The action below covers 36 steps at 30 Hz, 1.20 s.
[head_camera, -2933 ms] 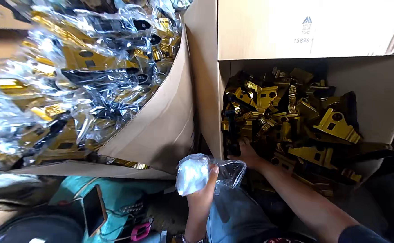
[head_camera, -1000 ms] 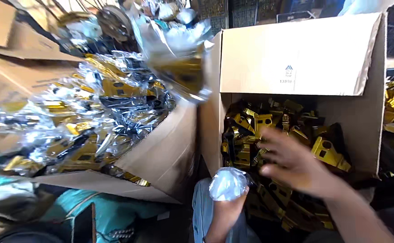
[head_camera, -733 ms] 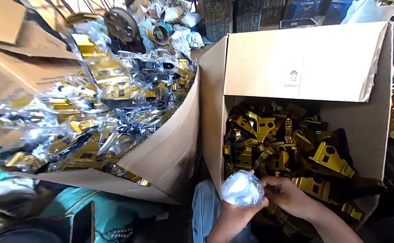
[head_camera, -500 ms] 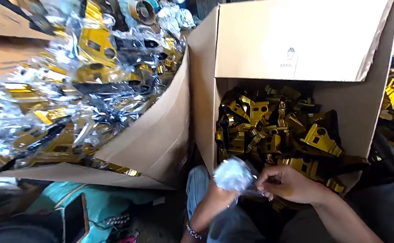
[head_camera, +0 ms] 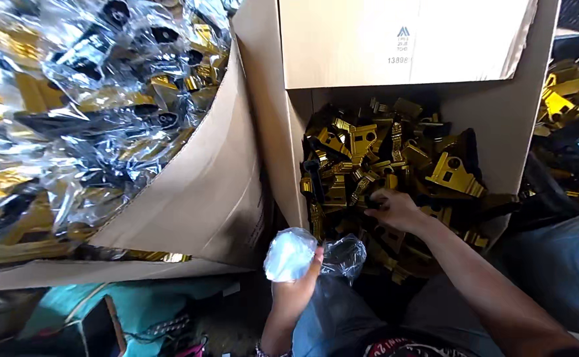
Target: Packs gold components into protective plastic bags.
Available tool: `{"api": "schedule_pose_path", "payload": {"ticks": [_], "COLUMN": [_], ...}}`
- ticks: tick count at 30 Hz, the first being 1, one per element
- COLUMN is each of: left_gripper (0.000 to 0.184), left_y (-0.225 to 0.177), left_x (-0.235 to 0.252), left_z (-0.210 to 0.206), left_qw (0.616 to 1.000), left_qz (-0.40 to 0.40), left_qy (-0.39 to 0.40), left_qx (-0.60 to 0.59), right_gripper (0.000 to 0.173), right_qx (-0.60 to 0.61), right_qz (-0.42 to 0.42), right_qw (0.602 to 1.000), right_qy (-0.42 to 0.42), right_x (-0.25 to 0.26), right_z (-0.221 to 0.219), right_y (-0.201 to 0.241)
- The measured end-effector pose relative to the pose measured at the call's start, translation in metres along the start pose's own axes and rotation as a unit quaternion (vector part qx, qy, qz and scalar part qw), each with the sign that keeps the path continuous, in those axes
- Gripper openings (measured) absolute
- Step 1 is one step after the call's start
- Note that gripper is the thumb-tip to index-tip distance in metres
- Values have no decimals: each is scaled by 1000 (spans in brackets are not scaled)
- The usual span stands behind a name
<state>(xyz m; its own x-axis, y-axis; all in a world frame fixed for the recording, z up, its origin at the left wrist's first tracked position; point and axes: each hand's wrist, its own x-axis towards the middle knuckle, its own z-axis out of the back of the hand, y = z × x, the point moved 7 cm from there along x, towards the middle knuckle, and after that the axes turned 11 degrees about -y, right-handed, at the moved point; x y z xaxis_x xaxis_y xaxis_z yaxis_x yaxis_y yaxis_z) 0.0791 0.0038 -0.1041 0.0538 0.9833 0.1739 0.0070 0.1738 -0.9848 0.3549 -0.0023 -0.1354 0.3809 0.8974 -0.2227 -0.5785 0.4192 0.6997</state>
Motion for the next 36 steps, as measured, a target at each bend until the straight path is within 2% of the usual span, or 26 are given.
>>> {"api": "schedule_pose_path", "payload": {"ticks": [2, 3, 5, 7, 9, 11, 12, 13, 15, 16, 17, 19, 20, 21, 22, 23, 24, 26, 28, 29, 30, 31, 32, 33, 34, 36], "left_gripper": [34, 38, 47, 49, 48, 49, 50, 52, 49, 45, 38, 14, 10, 17, 22, 23, 19, 11, 29, 31, 28, 24, 24, 25, 26, 25], "left_y": [-7, -9, -14, -17, -15, -10, -7, -5, 0, 0, -1, -4, -5, -7, -10, -15, -21, -31, -37, -40, -40, -40, -40, -39, -40, -40], "left_x": [7, 9, 11, 14, 17, 19, 21, 21, 19, 18, 16, 10, 10, 12, 17, 23, 26, 22, 4, -3, -7, -7, -7, -9, -11, -12], "left_z": [-1, -2, -6, -7, -8, -13, -17, -23, -39, -49, -59, -77, -83, -86, -85, -77, -68, -59, -70, -78, -85, -89, -91, -92, -91, -82], "left_qw": [998, 996, 992, 990, 990, 990, 990, 991, 990, 987, 981, 953, 930, 907, 893, 896, 914, 963, 989, 992, 991, 990, 989, 986, 982, 974], "left_qz": [-14, -32, -59, -64, -41, -11, 0, 12, 53, 82, 119, 225, 284, 325, 341, 330, 300, 208, 114, 80, 69, 66, 57, 43, 32, 61], "left_qy": [-56, -82, -114, -127, -136, -137, -137, -132, -120, -108, -98, -82, -69, -55, -48, -51, -49, -23, 26, 41, 44, 52, 77, 116, 156, 182], "left_qx": [-18, -12, 6, 12, 9, -4, -17, -32, -60, -86, -119, -185, -224, -261, -289, -293, -267, -168, -89, -88, -101, -114, -114, -108, -98, -121], "right_gripper": [82, 84, 71, 60, 52, 45, 43, 42, 43, 50, 52, 34, 31, 32, 35, 35, 34, 30, 32, 36, 40, 46, 48, 40, 32, 23], "right_qx": [-71, -95, -162, -207, -162, 13, 135, 280, 552, 625, 643, 581, 524, 452, 380, 317, 265, 168, 58, 72, 151, 267, 352, 366, 315, 109], "right_qz": [-73, -73, -46, -28, 9, 89, 103, 79, 18, 14, 30, 111, 180, 257, 336, 395, 426, 426, 405, 372, 313, 238, 179, 165, 198, 261], "right_qw": [994, 991, 983, 974, 986, 986, 962, 924, 812, 768, 759, 796, 816, 830, 836, 838, 842, 854, 857, 878, 909, 921, 912, 909, 918, 949], "right_qy": [49, 56, 76, 90, 22, -139, -214, -248, -190, -138, -103, -126, -165, -200, -210, -202, -198, -247, -313, -293, -232, -156, -110, -112, -137, -139], "right_x": [30, 36, 39, 32, 16, -10, -27, -43, -69, -78, -86, -94, -96, -100, -103, -107, -111, -109, -100, -95, -91, -88, -88, -87, -87, -89], "right_z": [-29, -44, -62, -59, -37, -5, 10, 21, 28, 27, 23, 15, 14, 16, 19, 21, 22, 30, 36, 36, 34, 31, 28, 29, 34, 46], "right_y": [-20, -26, -30, -22, -13, -10, -11, -13, -8, -2, 7, 22, 29, 36, 41, 45, 45, 39, 40, 42, 42, 41, 39, 38, 38, 42]}}
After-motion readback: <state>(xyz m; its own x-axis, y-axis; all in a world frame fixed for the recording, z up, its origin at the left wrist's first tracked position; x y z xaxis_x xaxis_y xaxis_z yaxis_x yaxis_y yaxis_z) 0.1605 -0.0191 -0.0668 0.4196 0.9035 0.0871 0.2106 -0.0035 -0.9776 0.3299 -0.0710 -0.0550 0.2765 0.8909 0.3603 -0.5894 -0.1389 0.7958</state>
